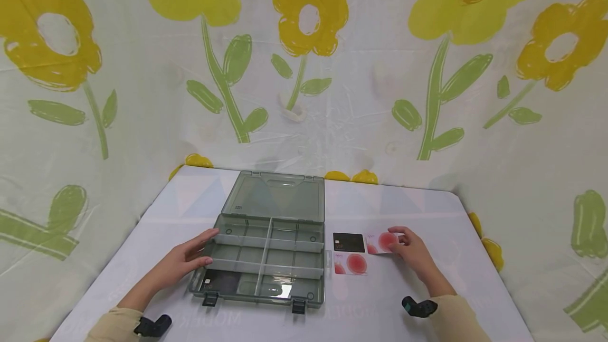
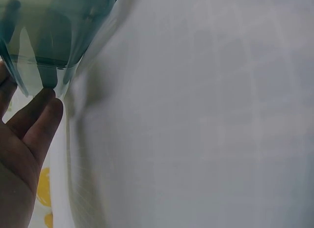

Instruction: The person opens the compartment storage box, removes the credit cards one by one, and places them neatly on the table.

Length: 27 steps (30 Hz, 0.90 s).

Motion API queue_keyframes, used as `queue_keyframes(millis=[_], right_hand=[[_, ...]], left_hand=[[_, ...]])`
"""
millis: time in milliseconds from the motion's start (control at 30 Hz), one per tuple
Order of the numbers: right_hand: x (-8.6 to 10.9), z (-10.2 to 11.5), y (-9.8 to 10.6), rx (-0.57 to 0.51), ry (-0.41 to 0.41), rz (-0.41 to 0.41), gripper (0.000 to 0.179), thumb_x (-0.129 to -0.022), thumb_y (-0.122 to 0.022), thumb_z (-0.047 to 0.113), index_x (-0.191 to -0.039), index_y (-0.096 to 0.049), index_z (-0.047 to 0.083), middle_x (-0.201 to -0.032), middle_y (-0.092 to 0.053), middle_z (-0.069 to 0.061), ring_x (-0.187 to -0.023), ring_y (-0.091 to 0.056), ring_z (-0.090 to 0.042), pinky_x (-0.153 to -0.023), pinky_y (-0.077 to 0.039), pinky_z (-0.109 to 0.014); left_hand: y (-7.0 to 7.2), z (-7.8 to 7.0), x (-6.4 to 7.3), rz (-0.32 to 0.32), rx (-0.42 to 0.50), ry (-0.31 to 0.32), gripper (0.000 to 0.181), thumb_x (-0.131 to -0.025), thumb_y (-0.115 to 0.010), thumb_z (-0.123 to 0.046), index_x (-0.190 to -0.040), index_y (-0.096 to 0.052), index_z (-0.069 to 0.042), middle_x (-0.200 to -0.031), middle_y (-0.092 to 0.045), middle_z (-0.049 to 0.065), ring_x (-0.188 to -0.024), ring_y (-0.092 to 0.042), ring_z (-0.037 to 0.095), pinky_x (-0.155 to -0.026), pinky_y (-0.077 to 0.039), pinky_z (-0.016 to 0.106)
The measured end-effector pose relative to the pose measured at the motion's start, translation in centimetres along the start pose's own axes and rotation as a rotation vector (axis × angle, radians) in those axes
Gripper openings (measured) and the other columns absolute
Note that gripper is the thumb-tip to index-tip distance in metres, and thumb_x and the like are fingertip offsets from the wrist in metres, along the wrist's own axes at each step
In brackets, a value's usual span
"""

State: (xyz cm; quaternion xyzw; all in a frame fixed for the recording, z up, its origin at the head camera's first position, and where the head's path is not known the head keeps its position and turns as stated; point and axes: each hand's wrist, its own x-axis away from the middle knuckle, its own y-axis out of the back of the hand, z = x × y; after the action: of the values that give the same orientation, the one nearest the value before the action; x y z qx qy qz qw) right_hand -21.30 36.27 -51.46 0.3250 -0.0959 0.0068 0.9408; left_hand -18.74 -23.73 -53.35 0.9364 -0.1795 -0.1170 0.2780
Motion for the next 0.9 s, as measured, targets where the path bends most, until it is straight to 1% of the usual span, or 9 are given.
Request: queue_keyframes(millis=[133, 267, 400, 500, 600, 700, 833, 900], right_hand=[[-0.2, -0.2, 0.0, 0.025, 0.016, -0.007, 0.046, -0.098, -0.065, 0.014, -0.141, -0.052, 0.003, -0.116, -0.058, -0.020, -0.098, -0.052, -0.030, -0.072, -0.053, -0.027], [-0.5, -0.4, -0.3, 0.063, 0.040, -0.023, 0.048, -0.098, -0.068, 0.017, -0.141, -0.053, 0.003, -0.113, -0.056, -0.019, -0.099, -0.051, -0.031, -0.072, -0.052, -0.026], [-0.7, -0.4, -0.6, 0.102, 0.012, -0.025, 0.050, -0.098, -0.068, 0.021, -0.143, -0.052, 0.003, -0.109, -0.056, -0.017, -0.098, -0.052, -0.030, -0.073, -0.052, -0.025], [-0.8, -0.1, -0.8, 0.154, -0.006, -0.031, 0.051, -0.097, -0.069, 0.019, -0.142, -0.053, 0.001, -0.105, -0.057, -0.017, -0.092, -0.053, -0.029, -0.069, -0.053, -0.027], [-0.8, 0.3, -1.0, 0.235, -0.008, -0.043, 0.053, -0.094, -0.072, 0.018, -0.140, -0.054, -0.001, -0.104, -0.058, -0.019, -0.091, -0.055, -0.031, -0.070, -0.055, -0.033], [-0.9, 0.7, -1.2, 0.304, -0.011, -0.053, 0.056, -0.093, -0.074, 0.021, -0.139, -0.055, -0.003, -0.107, -0.058, -0.023, -0.095, -0.055, -0.034, -0.076, -0.058, -0.041], [-1.0, 0.6, -1.3, 0.352, -0.016, -0.065, 0.056, -0.092, -0.077, 0.026, -0.137, -0.057, -0.002, -0.112, -0.056, -0.027, -0.100, -0.055, -0.039, -0.085, -0.059, -0.053], [-1.1, 0.3, -1.4, 0.364, -0.015, -0.072, 0.056, -0.092, -0.077, 0.027, -0.136, -0.058, -0.002, -0.114, -0.055, -0.029, -0.102, -0.055, -0.042, -0.087, -0.058, -0.057]], left_hand=[[0.0, -0.1, 0.0, 0.000, 0.005, 0.002, 0.073, -0.095, -0.074, -0.026, -0.157, -0.040, -0.011, -0.163, -0.032, 0.017, -0.146, -0.033, 0.039, -0.115, -0.042, 0.038], [0.0, -0.2, -0.1, 0.001, 0.004, 0.003, 0.073, -0.095, -0.074, -0.026, -0.157, -0.039, -0.010, -0.163, -0.032, 0.016, -0.146, -0.033, 0.039, -0.115, -0.041, 0.040], [0.0, 0.0, -0.1, 0.003, -0.003, 0.003, 0.073, -0.095, -0.073, -0.028, -0.158, -0.039, -0.012, -0.164, -0.032, 0.015, -0.147, -0.033, 0.038, -0.116, -0.041, 0.038], [0.0, 0.1, 0.0, 0.003, -0.005, 0.001, 0.073, -0.095, -0.073, -0.028, -0.158, -0.039, -0.012, -0.164, -0.032, 0.014, -0.147, -0.033, 0.038, -0.116, -0.041, 0.035], [0.0, 0.1, 0.0, 0.004, 0.001, 0.002, 0.073, -0.095, -0.073, -0.028, -0.158, -0.040, -0.012, -0.164, -0.032, 0.014, -0.147, -0.033, 0.038, -0.116, -0.041, 0.034], [0.0, -0.1, 0.0, 0.004, 0.005, 0.006, 0.073, -0.095, -0.073, -0.027, -0.158, -0.040, -0.012, -0.164, -0.032, 0.015, -0.146, -0.034, 0.038, -0.116, -0.041, 0.036], [0.0, -0.2, 0.0, 0.003, 0.004, 0.019, 0.073, -0.095, -0.073, -0.026, -0.158, -0.040, -0.013, -0.164, -0.032, 0.015, -0.147, -0.034, 0.037, -0.115, -0.040, 0.044], [0.0, -0.2, 0.0, 0.003, 0.003, 0.021, 0.073, -0.095, -0.073, -0.026, -0.158, -0.040, -0.013, -0.164, -0.032, 0.015, -0.147, -0.034, 0.037, -0.115, -0.039, 0.046]])
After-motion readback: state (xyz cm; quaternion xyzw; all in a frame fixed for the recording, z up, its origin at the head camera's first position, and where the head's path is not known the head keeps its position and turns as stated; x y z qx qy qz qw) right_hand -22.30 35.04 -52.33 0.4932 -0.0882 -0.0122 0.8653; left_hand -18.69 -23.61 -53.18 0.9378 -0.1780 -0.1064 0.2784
